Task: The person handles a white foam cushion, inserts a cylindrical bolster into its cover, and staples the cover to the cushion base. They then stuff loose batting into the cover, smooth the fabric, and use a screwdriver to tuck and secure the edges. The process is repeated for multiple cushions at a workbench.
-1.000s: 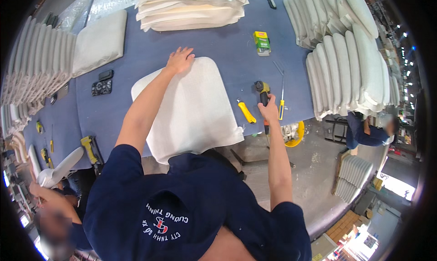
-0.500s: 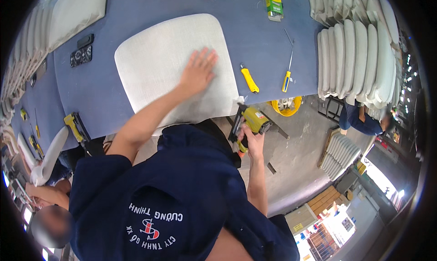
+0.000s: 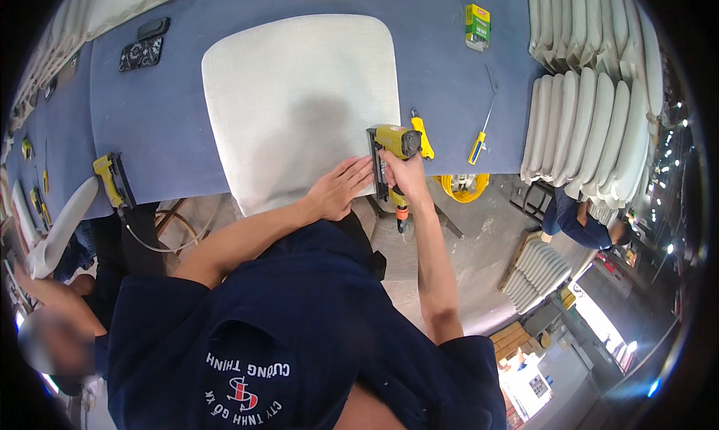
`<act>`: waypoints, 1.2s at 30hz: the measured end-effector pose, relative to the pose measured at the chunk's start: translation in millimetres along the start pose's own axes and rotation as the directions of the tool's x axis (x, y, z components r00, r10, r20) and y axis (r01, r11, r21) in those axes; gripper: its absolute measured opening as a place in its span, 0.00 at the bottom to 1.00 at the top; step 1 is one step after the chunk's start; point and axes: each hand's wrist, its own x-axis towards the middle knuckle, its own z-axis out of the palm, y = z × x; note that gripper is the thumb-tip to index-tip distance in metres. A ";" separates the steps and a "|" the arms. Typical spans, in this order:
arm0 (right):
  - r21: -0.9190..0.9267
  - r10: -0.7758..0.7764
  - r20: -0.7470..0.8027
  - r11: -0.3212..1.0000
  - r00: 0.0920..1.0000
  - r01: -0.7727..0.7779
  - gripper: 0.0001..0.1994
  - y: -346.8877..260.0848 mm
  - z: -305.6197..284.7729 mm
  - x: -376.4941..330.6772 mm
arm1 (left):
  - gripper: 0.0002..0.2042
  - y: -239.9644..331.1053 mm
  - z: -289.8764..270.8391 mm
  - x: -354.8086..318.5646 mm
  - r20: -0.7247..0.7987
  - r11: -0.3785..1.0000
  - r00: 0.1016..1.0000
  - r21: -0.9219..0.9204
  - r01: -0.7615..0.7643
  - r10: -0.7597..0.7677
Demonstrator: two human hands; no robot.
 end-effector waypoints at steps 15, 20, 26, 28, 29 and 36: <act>0.242 0.001 -0.036 0.970 0.999 0.007 0.07 80.3 40.3 -52.4 | 0.26 -227.8 -164.9 72.2 -0.395 0.961 0.889 0.048 0.273 -0.233; 0.211 -0.019 -0.114 0.977 0.993 0.043 0.07 87.2 50.8 -56.1 | 0.30 -269.3 -139.1 69.1 -0.391 0.806 0.756 0.056 0.589 -0.525; 0.274 -0.053 -0.133 0.958 0.990 0.089 0.11 68.6 54.2 -53.6 | 0.32 -180.4 -83.9 7.8 -0.439 0.857 0.825 0.199 0.475 -0.355; 0.271 0.032 -0.059 0.962 0.998 -0.015 0.11 63.6 51.5 -52.8 | 0.34 -147.0 -64.5 -18.9 -0.395 0.900 0.857 0.142 0.412 -0.330; 0.237 0.035 -0.062 0.971 0.997 -0.020 0.10 48.7 61.7 -57.3 | 0.34 -131.0 -55.6 -32.5 -0.359 0.915 0.875 0.114 0.388 -0.326; 0.178 0.039 0.032 0.983 0.999 -0.044 0.09 3.9 120.5 -55.3 | 0.37 -40.9 -22.3 -134.8 -0.032 0.981 0.983 -0.083 0.175 -0.178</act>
